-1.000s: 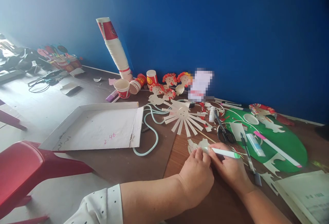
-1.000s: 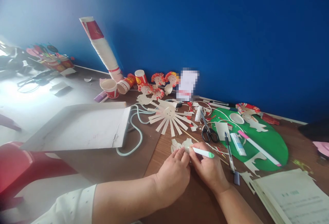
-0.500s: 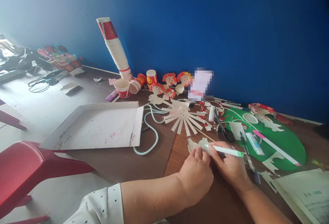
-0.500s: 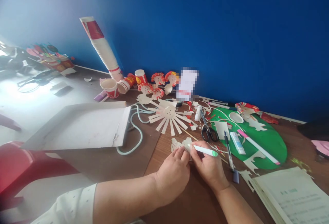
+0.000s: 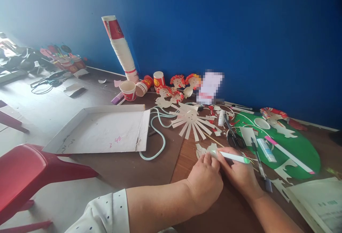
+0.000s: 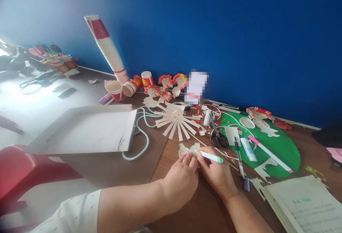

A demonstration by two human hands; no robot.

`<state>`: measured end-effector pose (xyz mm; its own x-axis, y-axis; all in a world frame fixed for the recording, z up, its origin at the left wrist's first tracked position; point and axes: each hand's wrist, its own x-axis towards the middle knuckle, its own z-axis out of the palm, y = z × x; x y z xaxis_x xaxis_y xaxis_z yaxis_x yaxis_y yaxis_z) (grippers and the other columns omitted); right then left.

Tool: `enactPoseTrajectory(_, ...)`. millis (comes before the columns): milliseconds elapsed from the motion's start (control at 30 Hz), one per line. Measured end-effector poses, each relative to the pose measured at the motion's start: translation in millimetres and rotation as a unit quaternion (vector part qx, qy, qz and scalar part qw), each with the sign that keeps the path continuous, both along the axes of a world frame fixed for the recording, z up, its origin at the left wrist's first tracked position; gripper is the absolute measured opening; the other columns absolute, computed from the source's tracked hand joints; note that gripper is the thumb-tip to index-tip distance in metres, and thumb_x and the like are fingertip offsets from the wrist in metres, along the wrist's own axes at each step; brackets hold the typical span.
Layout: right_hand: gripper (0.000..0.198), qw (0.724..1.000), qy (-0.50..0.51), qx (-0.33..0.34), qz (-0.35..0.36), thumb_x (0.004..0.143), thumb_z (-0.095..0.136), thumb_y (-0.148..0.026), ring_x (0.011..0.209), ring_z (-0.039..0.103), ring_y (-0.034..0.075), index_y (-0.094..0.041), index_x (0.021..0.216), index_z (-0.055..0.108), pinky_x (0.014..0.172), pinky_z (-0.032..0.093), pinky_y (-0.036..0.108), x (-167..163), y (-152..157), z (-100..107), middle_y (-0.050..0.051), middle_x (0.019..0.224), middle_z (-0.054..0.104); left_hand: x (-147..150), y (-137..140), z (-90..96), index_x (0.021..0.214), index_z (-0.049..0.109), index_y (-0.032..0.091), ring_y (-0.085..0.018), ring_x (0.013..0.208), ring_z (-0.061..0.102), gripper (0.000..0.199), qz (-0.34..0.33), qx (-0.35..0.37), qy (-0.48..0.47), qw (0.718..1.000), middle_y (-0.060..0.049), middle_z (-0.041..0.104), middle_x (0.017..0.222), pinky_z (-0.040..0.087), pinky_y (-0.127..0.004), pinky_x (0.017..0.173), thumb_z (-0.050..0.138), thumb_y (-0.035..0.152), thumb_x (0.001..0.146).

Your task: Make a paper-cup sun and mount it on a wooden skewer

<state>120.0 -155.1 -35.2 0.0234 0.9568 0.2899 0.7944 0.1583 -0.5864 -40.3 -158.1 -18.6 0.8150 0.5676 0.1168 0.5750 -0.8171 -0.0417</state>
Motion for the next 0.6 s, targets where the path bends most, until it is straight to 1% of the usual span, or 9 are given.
enactPoseTrajectory(300, 0.015, 1.000, -0.004, 0.016, -0.005, 0.088, 0.052, -0.032, 0.075, 0.064, 0.018, -0.020, 0.089, 0.060, 0.070, 0.050, 0.029, -2.9, 0.2, 2.8, 0.004, 0.082, 0.068, -0.8, 0.8, -3.0, 0.115, 0.064, 0.008, -0.031, 0.122, 0.045, 0.039, -0.007, 0.000, -0.002, 1.000, -0.019, 0.051, 0.128, 0.034, -0.042, 0.102, 0.047, 0.027, 0.086)
enactPoseTrajectory(500, 0.015, 0.997, -0.005, 0.072, -0.022, 0.088, 0.052, -0.032, 0.078, 0.065, 0.019, -0.019, 0.090, 0.060, 0.073, 0.051, 0.030, -2.5, -0.3, 3.1, 0.006, 0.085, 0.068, -0.2, 1.2, 0.7, 0.111, 0.067, 0.011, -0.030, 0.120, 0.046, 0.035, -0.005, 0.000, 0.004, 1.000, -0.017, 0.053, 0.125, 0.034, -0.042, 0.102, 0.050, 0.028, 0.085)
enactPoseTrajectory(600, 0.015, 0.998, 0.001, 0.056, -0.018, 0.088, 0.052, -0.032, 0.080, 0.066, 0.019, -0.020, 0.091, 0.060, 0.073, 0.051, 0.030, -2.6, 0.9, 2.1, 0.007, 0.086, 0.069, -0.2, 1.4, 2.2, 0.110, 0.067, 0.012, -0.029, 0.120, 0.046, 0.034, -0.007, 0.006, 0.007, 1.000, -0.017, 0.054, 0.124, 0.035, -0.042, 0.102, 0.048, 0.027, 0.086)
